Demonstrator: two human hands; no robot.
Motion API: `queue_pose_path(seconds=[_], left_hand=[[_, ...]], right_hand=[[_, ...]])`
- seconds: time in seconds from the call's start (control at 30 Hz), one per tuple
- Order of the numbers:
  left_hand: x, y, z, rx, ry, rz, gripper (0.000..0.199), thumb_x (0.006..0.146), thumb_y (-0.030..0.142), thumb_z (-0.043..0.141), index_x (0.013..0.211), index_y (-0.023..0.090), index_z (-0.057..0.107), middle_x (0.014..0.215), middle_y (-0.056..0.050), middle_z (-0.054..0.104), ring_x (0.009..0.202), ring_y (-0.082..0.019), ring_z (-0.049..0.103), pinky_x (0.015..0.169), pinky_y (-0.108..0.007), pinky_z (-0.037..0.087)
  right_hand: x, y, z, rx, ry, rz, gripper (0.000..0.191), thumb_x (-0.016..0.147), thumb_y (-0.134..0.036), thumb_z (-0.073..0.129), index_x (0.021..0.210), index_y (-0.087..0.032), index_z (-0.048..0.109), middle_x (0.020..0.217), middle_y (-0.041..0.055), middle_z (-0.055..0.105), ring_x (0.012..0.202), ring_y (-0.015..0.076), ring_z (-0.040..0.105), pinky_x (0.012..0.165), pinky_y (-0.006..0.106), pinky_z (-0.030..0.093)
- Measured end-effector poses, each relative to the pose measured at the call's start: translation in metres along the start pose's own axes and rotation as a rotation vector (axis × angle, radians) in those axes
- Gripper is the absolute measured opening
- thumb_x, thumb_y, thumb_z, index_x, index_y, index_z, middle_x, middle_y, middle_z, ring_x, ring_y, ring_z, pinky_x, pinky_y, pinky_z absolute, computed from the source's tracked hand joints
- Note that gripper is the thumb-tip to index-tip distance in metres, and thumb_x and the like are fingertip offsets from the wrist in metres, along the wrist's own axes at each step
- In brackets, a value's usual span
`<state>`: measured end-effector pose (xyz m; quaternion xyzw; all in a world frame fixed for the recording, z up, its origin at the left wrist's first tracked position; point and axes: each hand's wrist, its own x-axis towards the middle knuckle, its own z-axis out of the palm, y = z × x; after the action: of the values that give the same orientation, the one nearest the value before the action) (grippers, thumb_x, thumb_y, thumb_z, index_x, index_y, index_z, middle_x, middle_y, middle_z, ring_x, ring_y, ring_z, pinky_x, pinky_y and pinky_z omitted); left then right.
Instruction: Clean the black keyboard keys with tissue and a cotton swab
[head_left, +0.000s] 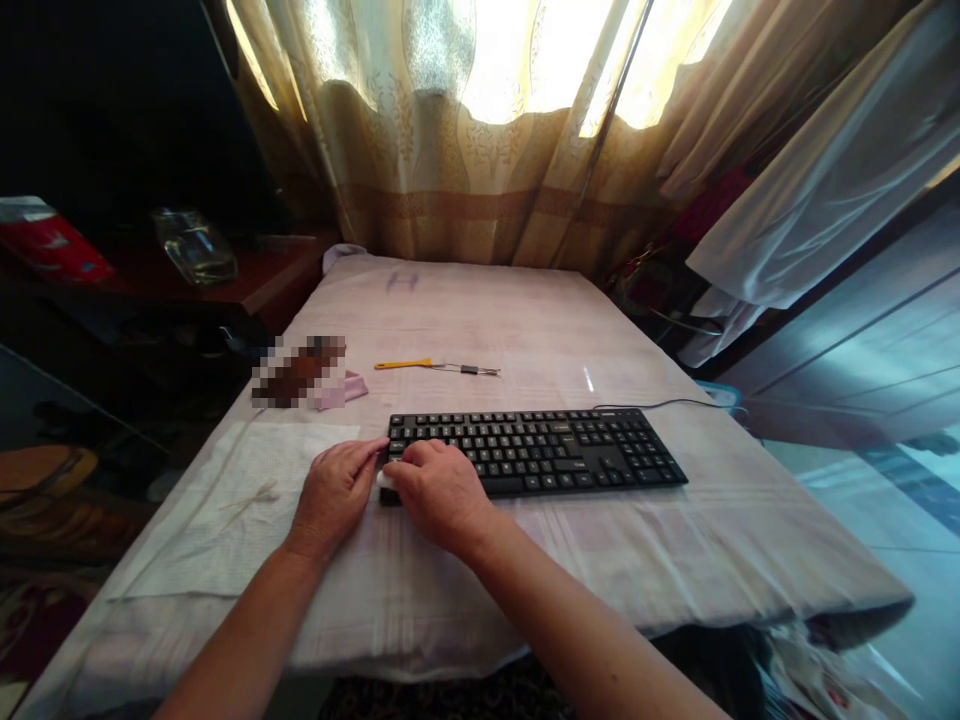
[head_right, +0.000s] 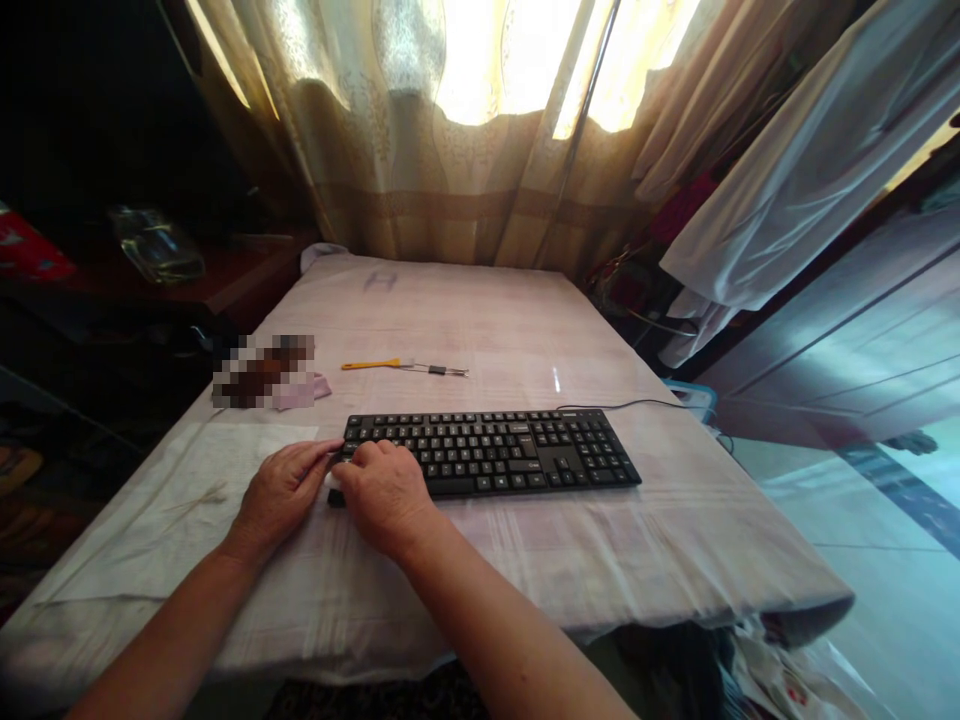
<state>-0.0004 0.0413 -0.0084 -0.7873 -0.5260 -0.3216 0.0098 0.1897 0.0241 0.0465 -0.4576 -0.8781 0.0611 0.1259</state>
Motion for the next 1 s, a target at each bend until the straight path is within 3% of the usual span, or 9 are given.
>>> queue_pose_path(seconds=[0.2, 0.4, 0.83, 1.0], left_hand=[[0.0, 0.0, 0.0, 0.027, -0.006, 0.009, 0.032, 0.095, 0.035, 0.046, 0.108, 0.023, 0.072, 0.1, -0.008, 0.079, 0.093, -0.025, 0.072, 0.088, -0.042, 0.054], [0.0, -0.002, 0.002, 0.029, -0.028, -0.034, 0.041, 0.095, 0.043, 0.042, 0.108, 0.022, 0.074, 0.102, -0.009, 0.079, 0.095, -0.026, 0.072, 0.091, -0.043, 0.053], [0.002, -0.003, 0.0, 0.02, -0.022, -0.026, 0.041, 0.093, 0.043, 0.042, 0.106, 0.021, 0.074, 0.101, -0.008, 0.079, 0.092, -0.026, 0.073, 0.089, -0.042, 0.055], [0.002, -0.001, 0.0, 0.026, -0.03, -0.034, 0.041, 0.093, 0.042, 0.042, 0.105, 0.02, 0.075, 0.101, -0.009, 0.079, 0.092, -0.026, 0.074, 0.089, -0.042, 0.056]], right_hand=[[-0.02, 0.02, -0.003, -0.011, -0.013, 0.058, 0.024, 0.1, -0.027, 0.052, 0.116, -0.032, 0.07, 0.105, 0.0027, 0.068, 0.091, 0.0174, 0.058, 0.076, 0.028, 0.044], [-0.042, 0.048, -0.01, 0.014, 0.056, 0.162, 0.021, 0.095, -0.027, 0.06, 0.11, -0.032, 0.074, 0.1, 0.0035, 0.07, 0.088, 0.0187, 0.061, 0.073, 0.027, 0.045], [-0.106, 0.122, -0.029, -0.003, 0.167, 0.338, 0.024, 0.094, -0.024, 0.058, 0.107, -0.028, 0.077, 0.1, 0.0053, 0.073, 0.088, 0.0211, 0.068, 0.074, 0.03, 0.051], [-0.11, 0.133, -0.036, -0.039, 0.24, 0.384, 0.023, 0.094, -0.024, 0.056, 0.105, -0.026, 0.076, 0.098, 0.0066, 0.073, 0.087, 0.0218, 0.068, 0.073, 0.03, 0.051]])
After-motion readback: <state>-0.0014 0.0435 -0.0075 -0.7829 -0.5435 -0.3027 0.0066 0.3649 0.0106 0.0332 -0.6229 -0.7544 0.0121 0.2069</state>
